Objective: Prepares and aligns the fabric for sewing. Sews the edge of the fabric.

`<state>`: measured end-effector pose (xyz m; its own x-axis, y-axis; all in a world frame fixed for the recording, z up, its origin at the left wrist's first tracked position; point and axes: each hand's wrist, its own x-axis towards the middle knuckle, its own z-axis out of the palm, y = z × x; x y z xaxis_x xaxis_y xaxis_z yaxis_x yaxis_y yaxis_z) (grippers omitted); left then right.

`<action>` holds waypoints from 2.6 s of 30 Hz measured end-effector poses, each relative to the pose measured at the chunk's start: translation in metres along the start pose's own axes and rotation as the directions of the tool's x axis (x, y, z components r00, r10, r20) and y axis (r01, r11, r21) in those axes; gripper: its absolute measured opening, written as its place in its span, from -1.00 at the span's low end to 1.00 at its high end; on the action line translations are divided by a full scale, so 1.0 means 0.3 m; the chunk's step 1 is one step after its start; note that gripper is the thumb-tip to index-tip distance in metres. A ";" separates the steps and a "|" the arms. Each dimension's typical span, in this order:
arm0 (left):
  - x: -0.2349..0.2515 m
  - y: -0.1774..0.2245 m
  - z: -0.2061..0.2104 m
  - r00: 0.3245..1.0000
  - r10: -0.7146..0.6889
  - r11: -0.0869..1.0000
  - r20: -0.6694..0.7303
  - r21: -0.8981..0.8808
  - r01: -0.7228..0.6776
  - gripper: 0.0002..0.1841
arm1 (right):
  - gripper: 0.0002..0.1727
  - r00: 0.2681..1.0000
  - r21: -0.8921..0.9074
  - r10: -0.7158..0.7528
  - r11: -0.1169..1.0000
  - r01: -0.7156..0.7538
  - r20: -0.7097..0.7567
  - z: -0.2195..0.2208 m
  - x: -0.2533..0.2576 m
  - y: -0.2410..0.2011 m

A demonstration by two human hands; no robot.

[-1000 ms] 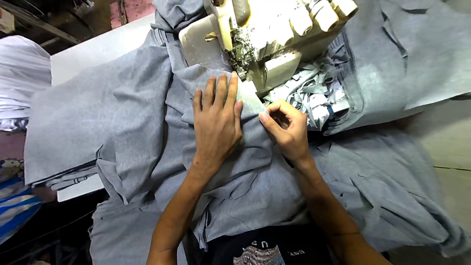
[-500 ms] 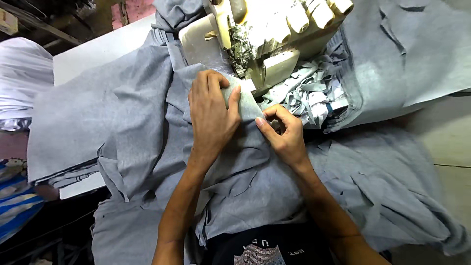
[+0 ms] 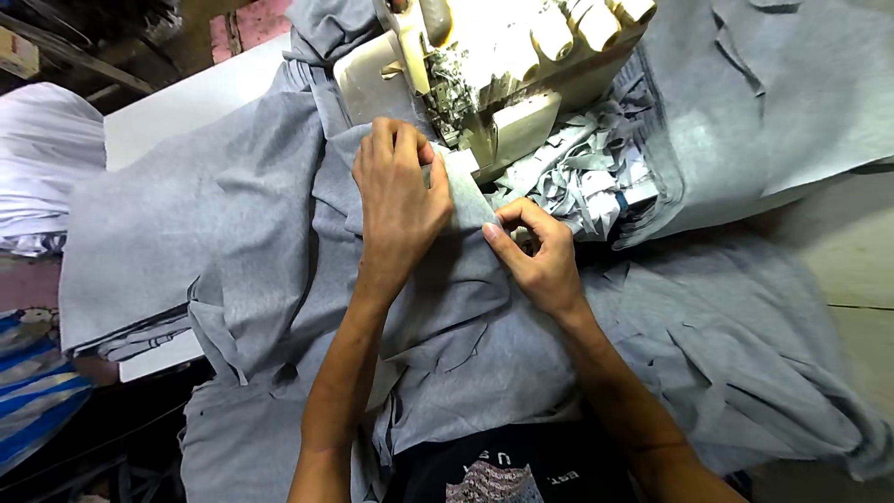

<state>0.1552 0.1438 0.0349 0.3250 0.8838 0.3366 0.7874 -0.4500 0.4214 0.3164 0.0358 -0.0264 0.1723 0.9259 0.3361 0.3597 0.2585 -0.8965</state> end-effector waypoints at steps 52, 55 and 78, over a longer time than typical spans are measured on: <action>-0.344 -0.178 -0.046 0.893 -0.411 0.774 -0.180 -0.587 0.238 -0.88 | -0.80 0.996 -0.170 -0.085 0.981 0.089 0.035 -0.018 -0.003 0.025; -0.347 -0.188 -0.035 0.875 -0.463 0.788 -0.143 -0.518 0.333 -0.85 | -0.79 0.996 -0.179 -0.080 0.980 0.087 0.045 -0.014 -0.001 0.025; -0.264 0.039 0.135 0.986 0.152 0.985 -0.065 0.097 -0.145 -0.36 | -0.81 0.998 0.136 0.006 0.991 -0.015 0.065 -0.126 0.046 0.045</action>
<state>0.1598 0.0737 -0.0209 0.4062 0.7951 0.4503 0.7788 -0.5590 0.2845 0.3583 0.0416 -0.0231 0.1147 0.9433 0.3116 0.2290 0.2801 -0.9322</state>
